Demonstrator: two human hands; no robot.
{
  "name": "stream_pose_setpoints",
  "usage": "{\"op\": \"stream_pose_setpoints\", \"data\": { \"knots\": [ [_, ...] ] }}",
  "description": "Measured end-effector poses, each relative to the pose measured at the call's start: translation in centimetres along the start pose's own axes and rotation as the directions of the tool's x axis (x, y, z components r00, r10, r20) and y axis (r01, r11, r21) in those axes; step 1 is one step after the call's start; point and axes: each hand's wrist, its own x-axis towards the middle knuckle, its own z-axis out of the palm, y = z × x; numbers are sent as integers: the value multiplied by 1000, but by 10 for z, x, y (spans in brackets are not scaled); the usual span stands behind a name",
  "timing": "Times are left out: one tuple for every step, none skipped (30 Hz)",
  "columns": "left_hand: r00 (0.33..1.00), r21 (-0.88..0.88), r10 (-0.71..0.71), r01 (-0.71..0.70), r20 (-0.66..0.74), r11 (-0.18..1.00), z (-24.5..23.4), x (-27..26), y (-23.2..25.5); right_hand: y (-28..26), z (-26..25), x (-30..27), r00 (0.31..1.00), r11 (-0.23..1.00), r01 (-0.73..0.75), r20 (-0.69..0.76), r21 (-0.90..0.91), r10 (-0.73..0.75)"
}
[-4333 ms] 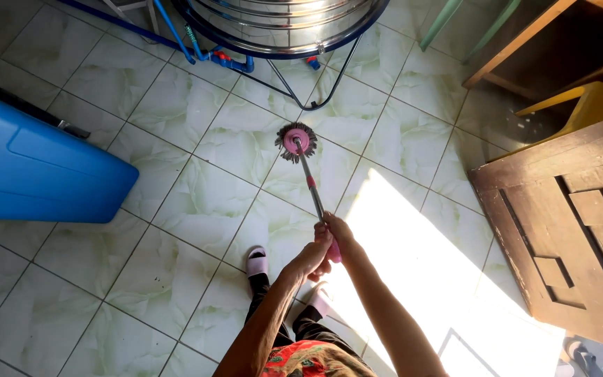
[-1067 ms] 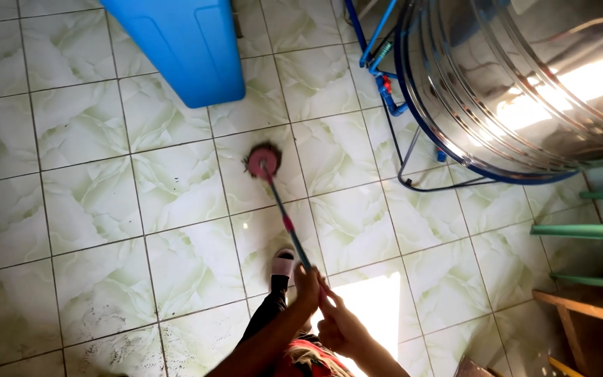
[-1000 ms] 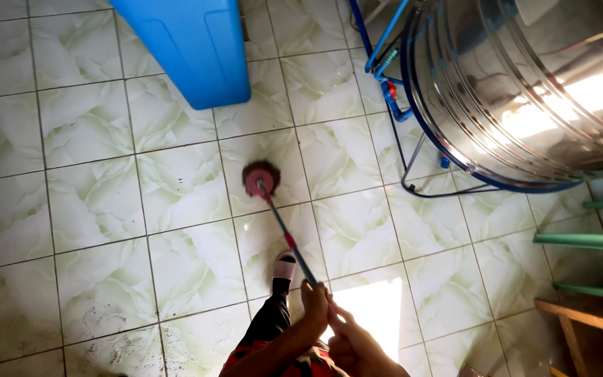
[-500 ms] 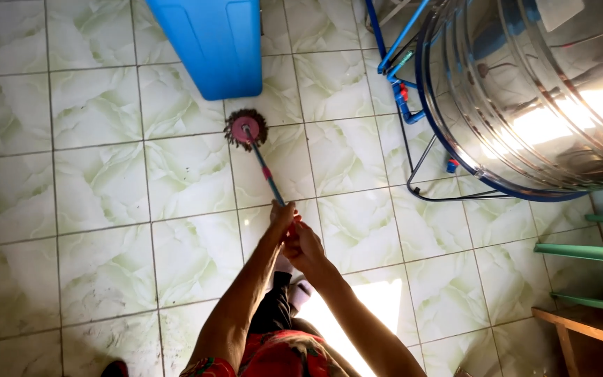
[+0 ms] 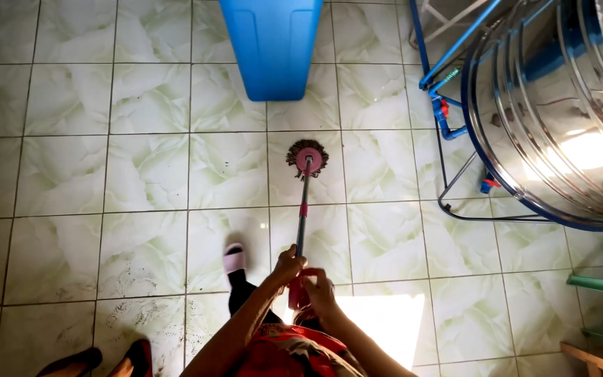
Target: Mop the tiled floor in a water production facility.
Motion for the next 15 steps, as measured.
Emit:
{"op": "stream_pose_setpoints", "data": {
  "knots": [
    [1000, -5, -1, 1, -1, 1000, -14, -20, 19, -4, 0, 10, 1000, 1000, -2, 1, -5, 2],
    [995, -19, -88, 89, 39, 996, -35, -36, 41, -11, 6, 24, 999, 991, 36, 7, -128, -35],
    [981, -29, -174, 177, 81, 984, -56, -52, 64, -19, 13, 38, 997, 966, 73, 17, -249, -71],
    [982, -21, -169, 171, 81, 985, -74, -53, 54, -5, 28, 58, 997, 967, 79, 16, -242, -78],
    [960, -160, -192, 226, 203, 961, -93, -54, 45, 8, 43, 79, 998, 981, -26, -54, -191, 15],
    [928, -283, -177, 276, 328, 919, -110, -42, 49, 6, 56, 110, 988, 985, -109, -120, -132, 94],
    [931, -272, -158, 255, 330, 928, -136, -25, 48, -5, 75, 141, 990, 989, -84, -122, -125, 69],
    [921, -313, -126, 251, 369, 916, -167, -24, 29, 7, 99, 155, 983, 985, -173, -64, 14, 174],
    [909, -354, -92, 250, 406, 901, -196, -22, 12, 17, 120, 171, 964, 953, -264, 10, 147, 266],
    [903, -322, -109, 258, 415, 911, -228, -41, 30, 36, 146, 195, 965, 948, -261, 8, 182, 264],
    [933, -144, -139, 195, 332, 970, -257, -59, 51, 53, 171, 221, 910, 847, -414, 178, 334, 374],
    [956, 49, -134, 126, 259, 991, -284, -71, 74, 66, 192, 250, 835, 707, -547, 353, 449, 421],
    [950, 85, -137, 117, 280, 989, -312, -64, 81, 55, 215, 265, 849, 698, -526, 347, 486, 398],
    [955, 169, -208, 174, 213, 970, -337, -65, 81, 57, 235, 268, 870, 691, -479, 395, 541, 294],
    [954, 250, -267, 227, 138, 941, -360, -64, 82, 57, 252, 273, 884, 677, -430, 430, 597, 182]
  ]
}}
